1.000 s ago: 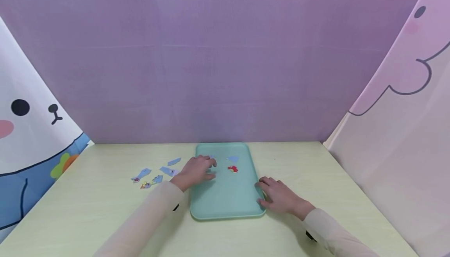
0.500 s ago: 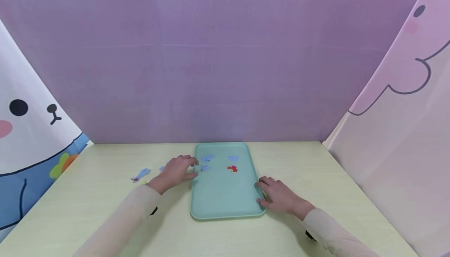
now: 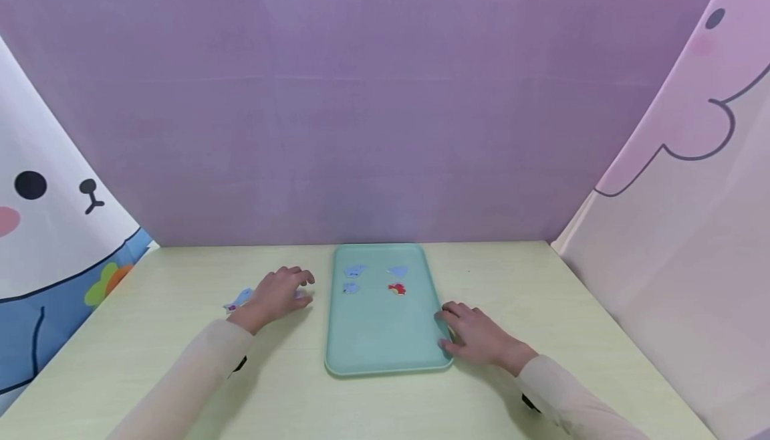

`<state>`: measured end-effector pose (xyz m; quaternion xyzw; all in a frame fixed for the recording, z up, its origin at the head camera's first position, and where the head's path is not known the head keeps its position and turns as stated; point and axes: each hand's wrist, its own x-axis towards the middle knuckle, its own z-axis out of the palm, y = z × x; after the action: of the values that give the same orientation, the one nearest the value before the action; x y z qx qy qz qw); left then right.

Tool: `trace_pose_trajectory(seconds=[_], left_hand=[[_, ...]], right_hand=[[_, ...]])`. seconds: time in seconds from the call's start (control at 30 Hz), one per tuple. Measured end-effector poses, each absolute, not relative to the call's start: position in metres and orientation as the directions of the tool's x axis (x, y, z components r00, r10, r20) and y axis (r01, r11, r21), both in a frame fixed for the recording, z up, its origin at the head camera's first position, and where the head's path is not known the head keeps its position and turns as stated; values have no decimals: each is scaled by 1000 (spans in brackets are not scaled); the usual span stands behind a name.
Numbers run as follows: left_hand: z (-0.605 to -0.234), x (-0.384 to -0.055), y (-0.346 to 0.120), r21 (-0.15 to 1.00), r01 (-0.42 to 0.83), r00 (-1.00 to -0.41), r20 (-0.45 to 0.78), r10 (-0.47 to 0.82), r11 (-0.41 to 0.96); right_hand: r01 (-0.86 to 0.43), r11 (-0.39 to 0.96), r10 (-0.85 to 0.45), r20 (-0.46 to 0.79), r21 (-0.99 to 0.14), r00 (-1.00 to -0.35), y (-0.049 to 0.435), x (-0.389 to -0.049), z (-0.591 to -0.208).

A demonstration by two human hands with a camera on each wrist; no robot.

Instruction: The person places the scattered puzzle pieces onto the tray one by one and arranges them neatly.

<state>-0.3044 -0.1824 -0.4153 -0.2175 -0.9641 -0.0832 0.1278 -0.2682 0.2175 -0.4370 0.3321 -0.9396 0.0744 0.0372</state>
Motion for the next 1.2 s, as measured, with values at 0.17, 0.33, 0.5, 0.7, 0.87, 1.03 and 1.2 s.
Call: trace_pose_trajectory(seconds=[0.17, 0.33, 0.5, 0.7, 0.87, 1.03, 1.2], left_hand=[[-418, -306, -194, 100, 425, -878, 286, 383, 900], [-419, -305, -203, 107, 401, -890, 278, 360, 910], [-421, -305, -209, 120, 374, -906, 259, 335, 920], [-424, -306, -214, 129, 363, -914, 243, 325, 923], [-424, -307, -217, 137, 357, -919, 226, 322, 924], [-425, -307, -221, 157, 375, -914, 225, 336, 914], [-426, -308, -224, 165, 385, -911, 224, 345, 908]], right_hand=[[-632, 767, -620, 123, -113, -775, 217, -269, -437], [-638, 762, -625, 131, -110, -769, 217, -268, -437], [-635, 763, -623, 127, -116, -772, 216, -267, -436], [-635, 764, -622, 132, -109, -771, 217, -267, -437], [-644, 756, -629, 148, -112, -763, 217, -267, -438], [-632, 766, -618, 133, -121, -775, 217, -268, -438], [-619, 775, -608, 115, -127, -785, 217, -268, -438]])
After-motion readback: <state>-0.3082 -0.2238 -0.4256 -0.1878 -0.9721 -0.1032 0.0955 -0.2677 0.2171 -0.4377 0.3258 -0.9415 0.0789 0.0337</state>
